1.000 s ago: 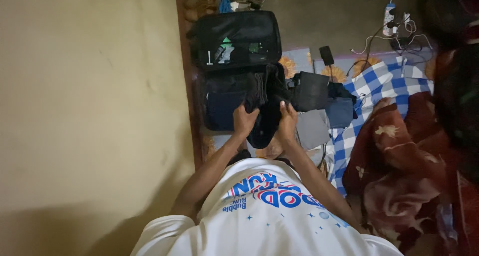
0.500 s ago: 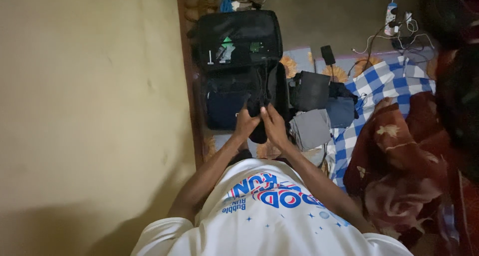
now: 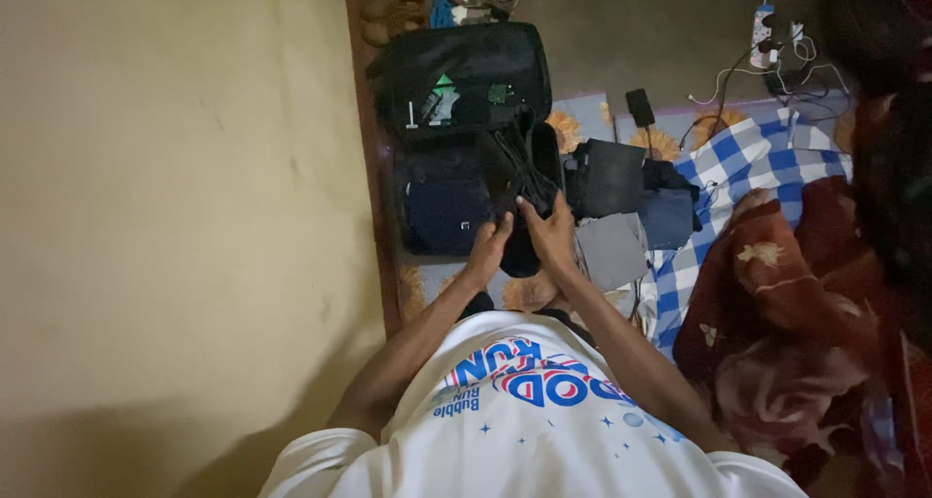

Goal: Packing various clothes into a black suitcase on the floor.

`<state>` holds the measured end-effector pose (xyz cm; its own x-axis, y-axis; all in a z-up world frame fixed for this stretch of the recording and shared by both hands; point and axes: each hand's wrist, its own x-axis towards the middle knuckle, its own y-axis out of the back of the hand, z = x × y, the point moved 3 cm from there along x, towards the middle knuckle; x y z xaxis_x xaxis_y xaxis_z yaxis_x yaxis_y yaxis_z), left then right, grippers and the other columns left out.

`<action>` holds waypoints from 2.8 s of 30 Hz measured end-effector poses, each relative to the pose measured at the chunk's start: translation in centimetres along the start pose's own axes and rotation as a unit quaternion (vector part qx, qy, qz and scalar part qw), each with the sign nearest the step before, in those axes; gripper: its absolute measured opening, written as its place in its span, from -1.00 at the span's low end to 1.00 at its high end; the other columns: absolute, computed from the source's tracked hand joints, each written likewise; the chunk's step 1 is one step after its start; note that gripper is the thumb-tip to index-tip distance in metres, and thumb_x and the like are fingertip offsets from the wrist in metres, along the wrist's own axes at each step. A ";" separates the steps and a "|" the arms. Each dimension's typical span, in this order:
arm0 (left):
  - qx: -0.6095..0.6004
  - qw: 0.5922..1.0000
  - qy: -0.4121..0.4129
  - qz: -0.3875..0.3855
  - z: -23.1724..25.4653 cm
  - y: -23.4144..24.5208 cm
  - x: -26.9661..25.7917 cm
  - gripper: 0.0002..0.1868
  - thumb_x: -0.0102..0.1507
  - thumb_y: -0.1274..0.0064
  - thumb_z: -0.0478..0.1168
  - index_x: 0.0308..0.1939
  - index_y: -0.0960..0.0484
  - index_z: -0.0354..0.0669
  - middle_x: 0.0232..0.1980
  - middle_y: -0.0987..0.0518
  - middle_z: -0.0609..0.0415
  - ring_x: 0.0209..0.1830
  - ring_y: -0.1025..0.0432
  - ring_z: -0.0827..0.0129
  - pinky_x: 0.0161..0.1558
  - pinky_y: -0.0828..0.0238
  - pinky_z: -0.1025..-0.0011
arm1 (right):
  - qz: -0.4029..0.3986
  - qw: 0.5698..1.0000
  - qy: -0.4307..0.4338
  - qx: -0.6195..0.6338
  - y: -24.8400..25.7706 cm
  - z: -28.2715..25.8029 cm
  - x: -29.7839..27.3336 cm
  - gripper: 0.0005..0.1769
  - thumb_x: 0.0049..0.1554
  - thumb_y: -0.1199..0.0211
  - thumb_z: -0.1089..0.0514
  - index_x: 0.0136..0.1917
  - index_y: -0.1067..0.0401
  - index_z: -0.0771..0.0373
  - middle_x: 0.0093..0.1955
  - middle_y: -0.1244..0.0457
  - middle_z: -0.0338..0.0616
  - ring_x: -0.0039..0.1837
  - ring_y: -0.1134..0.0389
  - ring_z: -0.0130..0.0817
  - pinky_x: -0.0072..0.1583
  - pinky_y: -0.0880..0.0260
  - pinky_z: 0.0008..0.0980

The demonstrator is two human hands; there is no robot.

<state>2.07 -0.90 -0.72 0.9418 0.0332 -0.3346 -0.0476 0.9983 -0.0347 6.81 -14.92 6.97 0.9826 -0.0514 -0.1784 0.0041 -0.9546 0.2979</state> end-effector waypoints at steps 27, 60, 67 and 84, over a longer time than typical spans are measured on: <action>-0.099 0.983 -0.095 -0.123 7.2 0.3 0.4 -0.21 0.50 0.33 0.26 0.65 -0.06 -0.18 0.77 0.17 0.00 0.79 0.36 0.20 0.67 0.55 0.14 | -0.092 0.981 -0.044 0.163 0.5 3.6 2.1 -0.39 0.11 -0.32 0.15 0.36 -0.34 0.46 0.17 -0.37 0.16 0.10 -0.39 -0.15 0.11 -0.42 -0.25; 0.028 0.997 -0.009 0.076 -0.7 12.5 1.3 -0.51 0.25 -0.34 0.13 -0.34 -0.55 -0.22 -0.36 -0.33 0.27 -0.35 -0.16 0.52 -0.30 -0.18 0.47 | -0.369 0.913 -0.029 -0.173 1.5 8.1 4.8 -0.04 -0.01 -0.59 0.00 0.49 -0.24 0.48 0.48 -0.13 0.26 0.45 -0.12 -0.07 0.38 -0.11 -0.14; -0.056 0.958 0.214 0.185 -9.3 15.0 1.2 -0.39 0.27 -0.35 0.21 0.03 -0.51 -0.21 0.10 -0.38 0.01 0.10 -0.21 0.30 0.18 -0.16 0.23 | -0.360 0.893 -0.226 0.149 1.1 11.1 3.8 -0.02 0.01 -0.50 -0.07 0.53 -0.16 0.37 0.47 -0.14 0.28 0.47 -0.20 0.10 0.45 -0.20 0.00; -0.196 0.922 0.307 0.129 -19.1 16.5 0.4 0.15 0.06 -0.21 0.38 0.47 -0.34 -0.43 0.44 -0.42 -0.40 0.40 -0.35 -0.17 0.34 -0.34 0.00 | -0.295 0.860 -0.412 0.067 -8.3 22.1 0.2 0.21 -0.06 -0.53 -0.12 0.64 0.05 0.29 0.50 -0.15 0.23 0.48 -0.22 0.13 0.44 -0.28 0.08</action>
<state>-4.67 14.64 -19.45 0.5218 0.1133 -0.8455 -0.4742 0.8624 -0.1770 2.87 -13.46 -16.30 0.3527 0.3149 -0.8812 0.3806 -0.9085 -0.1723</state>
